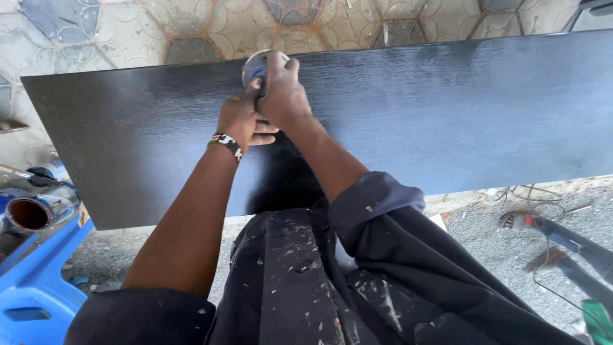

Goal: The person uses an orbital sander on a large, dark wooden board, moving the tool across the surface. They periodically wipe the board with their hand to clear dust and check the surface.

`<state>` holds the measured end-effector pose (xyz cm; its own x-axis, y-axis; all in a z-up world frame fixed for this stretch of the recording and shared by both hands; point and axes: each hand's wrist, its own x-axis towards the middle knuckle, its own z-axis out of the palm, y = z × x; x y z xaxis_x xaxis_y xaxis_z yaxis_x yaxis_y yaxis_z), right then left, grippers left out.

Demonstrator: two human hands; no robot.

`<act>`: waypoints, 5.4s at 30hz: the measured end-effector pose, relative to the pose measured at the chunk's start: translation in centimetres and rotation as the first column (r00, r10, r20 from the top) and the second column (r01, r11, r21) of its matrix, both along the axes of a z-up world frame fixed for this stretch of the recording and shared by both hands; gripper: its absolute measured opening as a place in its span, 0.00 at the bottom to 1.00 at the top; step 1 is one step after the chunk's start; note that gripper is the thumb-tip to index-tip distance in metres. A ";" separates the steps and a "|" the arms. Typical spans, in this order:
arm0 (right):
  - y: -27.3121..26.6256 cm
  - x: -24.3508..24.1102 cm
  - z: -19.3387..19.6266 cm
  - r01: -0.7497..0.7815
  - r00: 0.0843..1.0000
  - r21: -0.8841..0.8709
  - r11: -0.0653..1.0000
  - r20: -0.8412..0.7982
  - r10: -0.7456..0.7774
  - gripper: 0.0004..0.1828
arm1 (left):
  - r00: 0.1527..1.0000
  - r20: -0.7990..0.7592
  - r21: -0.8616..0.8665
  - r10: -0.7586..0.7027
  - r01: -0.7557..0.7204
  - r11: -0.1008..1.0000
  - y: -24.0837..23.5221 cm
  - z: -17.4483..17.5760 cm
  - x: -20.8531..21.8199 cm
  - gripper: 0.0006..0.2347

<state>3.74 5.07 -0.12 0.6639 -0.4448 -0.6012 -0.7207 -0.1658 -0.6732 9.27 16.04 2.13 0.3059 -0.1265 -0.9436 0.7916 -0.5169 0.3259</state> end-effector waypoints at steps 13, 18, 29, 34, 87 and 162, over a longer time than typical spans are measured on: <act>-4.6 -3.5 -0.6 0.020 0.999 0.033 0.999 -0.038 -0.019 0.32 | 0.997 0.035 0.080 -0.067 0.064 0.995 -5.8 2.5 -3.5 0.28; -10.9 -8.1 -1.8 0.134 0.991 -0.018 0.991 0.028 -0.134 0.26 | 0.983 0.069 0.050 -0.167 0.164 0.985 -12.5 0.0 -6.8 0.29; -29.5 -21.7 -6.3 0.413 0.910 -0.242 0.878 0.130 -0.393 0.31 | 0.911 0.143 -0.024 -0.388 0.395 0.918 -33.3 -3.5 -16.9 0.31; -37.7 -28.9 -7.7 0.428 0.902 -0.348 0.834 0.101 -0.421 0.31 | 0.859 0.188 -0.058 -0.476 0.493 0.868 -41.0 -2.0 -22.2 0.33; 5.1 1.3 -5.4 -0.048 0.998 -0.099 0.994 -0.045 0.043 0.56 | 0.898 0.342 0.079 -0.275 0.264 0.961 5.4 -1.8 1.5 0.28; -0.7 -16.8 -2.9 -0.009 0.994 -0.007 1.000 -0.108 0.008 0.37 | 0.887 0.044 0.130 -0.459 0.451 0.883 -0.8 -1.4 -11.7 0.37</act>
<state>-13.02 4.33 -3.01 0.5991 -0.4439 -0.6664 -0.7876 -0.1767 -0.5903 -2.40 15.24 0.76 0.3076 -0.1622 -0.9376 0.4371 -0.8512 0.2907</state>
